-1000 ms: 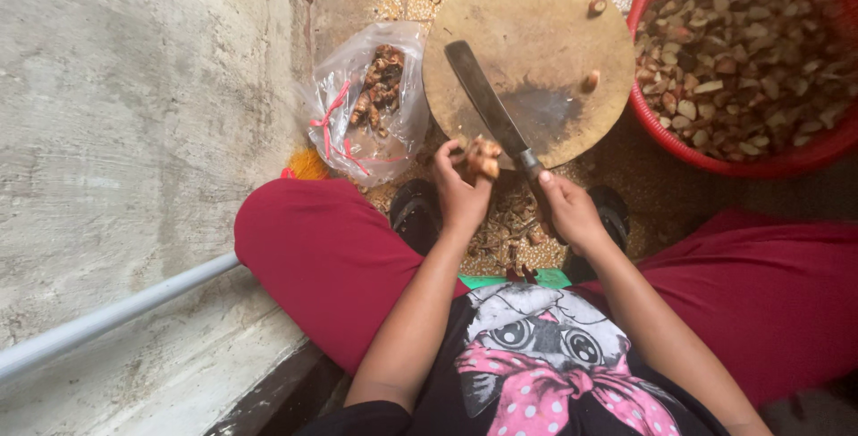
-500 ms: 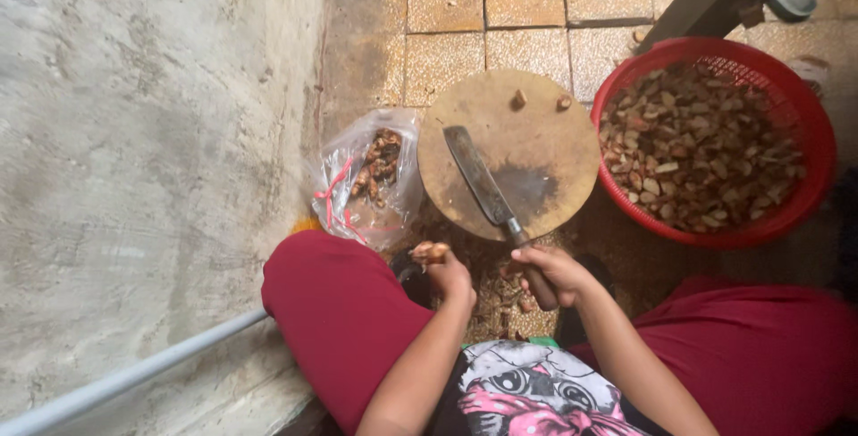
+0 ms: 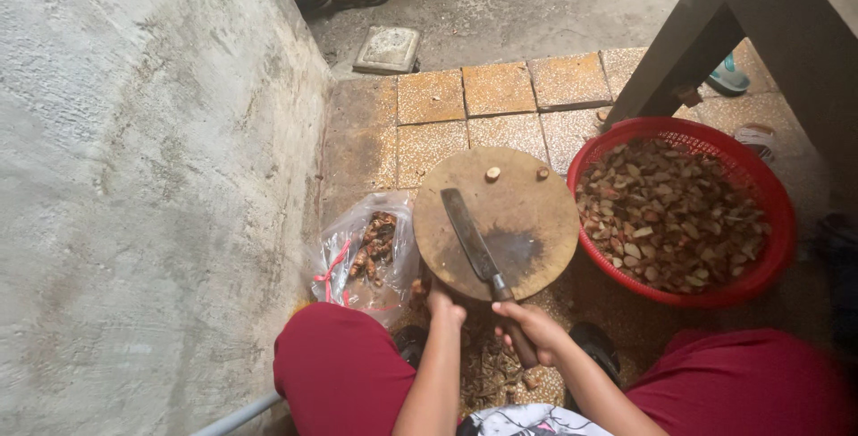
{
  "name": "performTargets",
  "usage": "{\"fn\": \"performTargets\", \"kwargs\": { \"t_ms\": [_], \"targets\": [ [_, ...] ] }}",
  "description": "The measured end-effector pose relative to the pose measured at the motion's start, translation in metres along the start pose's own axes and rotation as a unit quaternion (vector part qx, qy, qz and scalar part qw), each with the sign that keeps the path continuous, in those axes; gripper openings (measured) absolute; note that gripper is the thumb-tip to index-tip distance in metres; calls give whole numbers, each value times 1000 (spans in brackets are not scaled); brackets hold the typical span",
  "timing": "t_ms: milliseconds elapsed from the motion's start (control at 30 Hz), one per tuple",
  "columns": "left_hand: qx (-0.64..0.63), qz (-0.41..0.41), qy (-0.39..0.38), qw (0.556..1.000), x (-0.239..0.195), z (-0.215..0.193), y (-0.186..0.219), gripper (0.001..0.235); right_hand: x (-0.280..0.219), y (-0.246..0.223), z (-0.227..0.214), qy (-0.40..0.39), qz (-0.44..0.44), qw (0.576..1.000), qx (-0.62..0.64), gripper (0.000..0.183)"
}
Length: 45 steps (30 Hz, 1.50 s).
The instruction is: The person sits on the floor and uses a large knife to chop brown root vegetables on a round wooden cutting board. They transfer the chopped pieces into a red plastic basket and periodically pick new pieces from a plastic bag.
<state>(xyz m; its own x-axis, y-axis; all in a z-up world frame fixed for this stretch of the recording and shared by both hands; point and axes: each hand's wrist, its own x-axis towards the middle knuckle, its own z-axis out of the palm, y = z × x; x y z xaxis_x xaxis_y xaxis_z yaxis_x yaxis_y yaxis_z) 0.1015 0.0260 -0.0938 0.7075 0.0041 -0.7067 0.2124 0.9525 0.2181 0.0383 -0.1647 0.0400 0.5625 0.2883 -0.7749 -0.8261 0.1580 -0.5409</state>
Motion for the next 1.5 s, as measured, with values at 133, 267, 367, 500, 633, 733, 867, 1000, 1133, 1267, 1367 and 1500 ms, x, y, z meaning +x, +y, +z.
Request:
{"fn": "performTargets", "kwargs": {
  "t_ms": [133,267,367,500,633,733,867,1000,1133,1267,1367,1500],
  "targets": [
    [66,69,94,991,0,0,6,50,-16,-11,16,20,-17,998,-56,42],
    [239,330,271,872,-17,13,18,38,-32,-32,35,70,-132,975,-167,40],
    [300,502,255,770,-43,25,27,31,-25,-41,38,104,-201,954,-197,34],
    [252,392,170,868,-90,65,25,42,-5,-47,40,132,-244,943,-182,34],
    [419,362,76,829,-137,82,19,56,2,-38,33,103,-243,962,-70,29],
    [497,340,34,798,-146,78,11,47,5,-41,3,148,-270,948,-82,27],
    [636,310,-12,707,-136,70,4,37,-2,-36,-28,281,-320,905,-21,28],
    [705,421,-115,560,-125,75,-1,35,-30,-12,-28,349,-377,858,12,33],
    [706,329,-79,623,-124,88,8,53,-68,5,-5,337,-357,854,-169,46],
    [694,384,-18,608,-136,93,16,30,-91,10,14,302,-421,748,-416,52],
    [700,337,-7,630,-147,89,10,30,-94,12,25,290,-420,727,-460,53],
    [707,371,-44,601,-155,86,10,35,-98,3,29,293,-376,753,-453,48]
  ]
}}
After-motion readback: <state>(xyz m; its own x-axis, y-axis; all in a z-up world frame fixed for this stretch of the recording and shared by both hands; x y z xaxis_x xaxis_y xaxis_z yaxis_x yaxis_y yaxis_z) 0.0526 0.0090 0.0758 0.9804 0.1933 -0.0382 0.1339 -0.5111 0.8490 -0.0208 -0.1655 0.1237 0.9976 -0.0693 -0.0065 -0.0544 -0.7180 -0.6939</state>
